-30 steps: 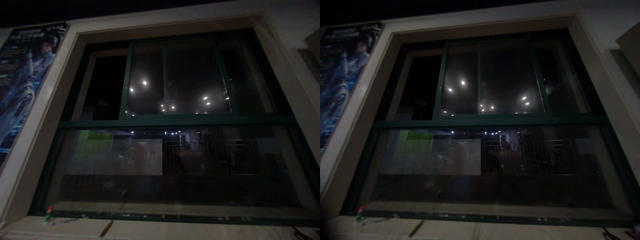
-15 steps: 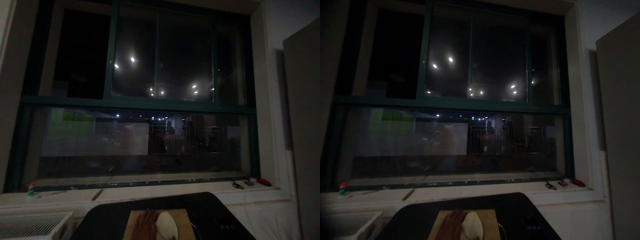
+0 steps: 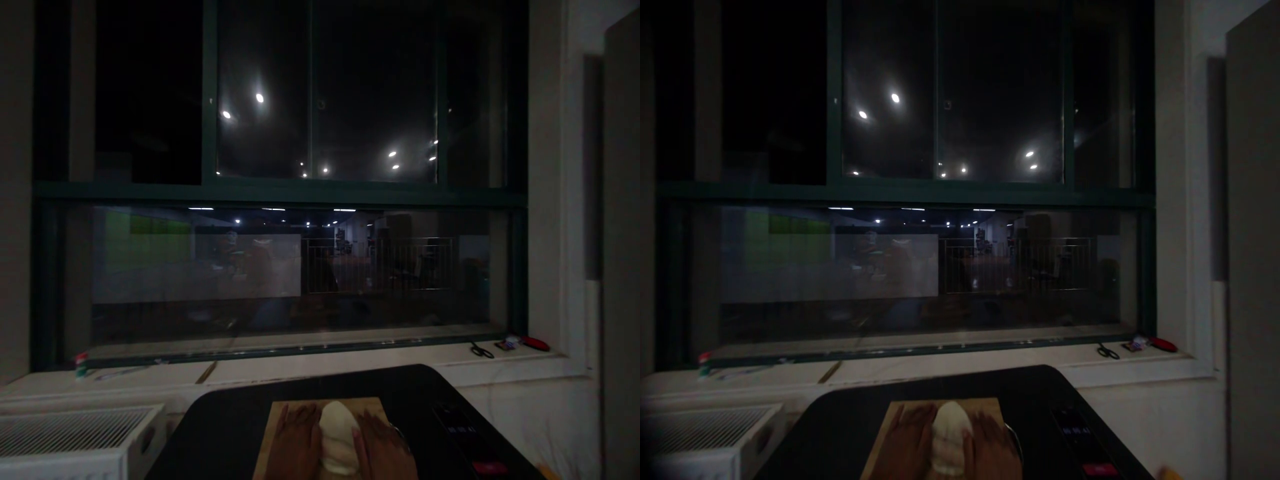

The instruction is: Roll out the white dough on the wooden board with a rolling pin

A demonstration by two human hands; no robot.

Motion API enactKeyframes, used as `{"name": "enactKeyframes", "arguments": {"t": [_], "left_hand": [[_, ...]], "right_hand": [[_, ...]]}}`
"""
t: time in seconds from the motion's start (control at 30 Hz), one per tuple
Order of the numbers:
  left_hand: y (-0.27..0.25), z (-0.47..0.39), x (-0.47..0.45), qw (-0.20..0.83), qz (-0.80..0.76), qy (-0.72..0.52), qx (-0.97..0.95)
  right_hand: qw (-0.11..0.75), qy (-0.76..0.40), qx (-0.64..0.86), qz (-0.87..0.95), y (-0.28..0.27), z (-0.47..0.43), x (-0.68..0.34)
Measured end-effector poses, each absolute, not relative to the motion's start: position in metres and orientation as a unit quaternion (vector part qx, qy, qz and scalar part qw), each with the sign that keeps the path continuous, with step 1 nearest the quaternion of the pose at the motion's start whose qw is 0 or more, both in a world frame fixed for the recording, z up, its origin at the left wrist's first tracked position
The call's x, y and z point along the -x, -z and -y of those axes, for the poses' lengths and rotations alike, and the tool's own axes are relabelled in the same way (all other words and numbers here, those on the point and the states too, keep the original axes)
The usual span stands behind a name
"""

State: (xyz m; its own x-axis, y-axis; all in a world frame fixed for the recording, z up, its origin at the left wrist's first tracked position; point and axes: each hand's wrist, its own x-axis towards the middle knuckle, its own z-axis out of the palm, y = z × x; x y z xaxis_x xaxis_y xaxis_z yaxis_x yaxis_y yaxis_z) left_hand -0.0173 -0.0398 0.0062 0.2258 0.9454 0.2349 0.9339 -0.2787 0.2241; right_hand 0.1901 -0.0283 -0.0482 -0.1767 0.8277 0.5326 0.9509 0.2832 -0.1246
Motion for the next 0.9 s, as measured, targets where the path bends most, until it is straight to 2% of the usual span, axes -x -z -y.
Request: {"name": "enactKeyframes", "arguments": {"t": [0.27,0.63,0.9], "left_hand": [[0.001,0.010,0.013,-0.002,-0.618,-0.130,-0.776],[-0.023,-0.025,0.017,0.000,-0.667,-0.069,-0.742],[-0.035,-0.012,0.019,-0.015,-0.644,-0.007,-0.765]], "right_hand": [[0.181,0.096,0.550,0.810,0.019,-0.050,-0.199],[0.213,0.047,0.539,0.813,-0.007,-0.131,-0.157],[0.183,0.015,0.535,0.824,-0.002,-0.140,-0.161]]}}
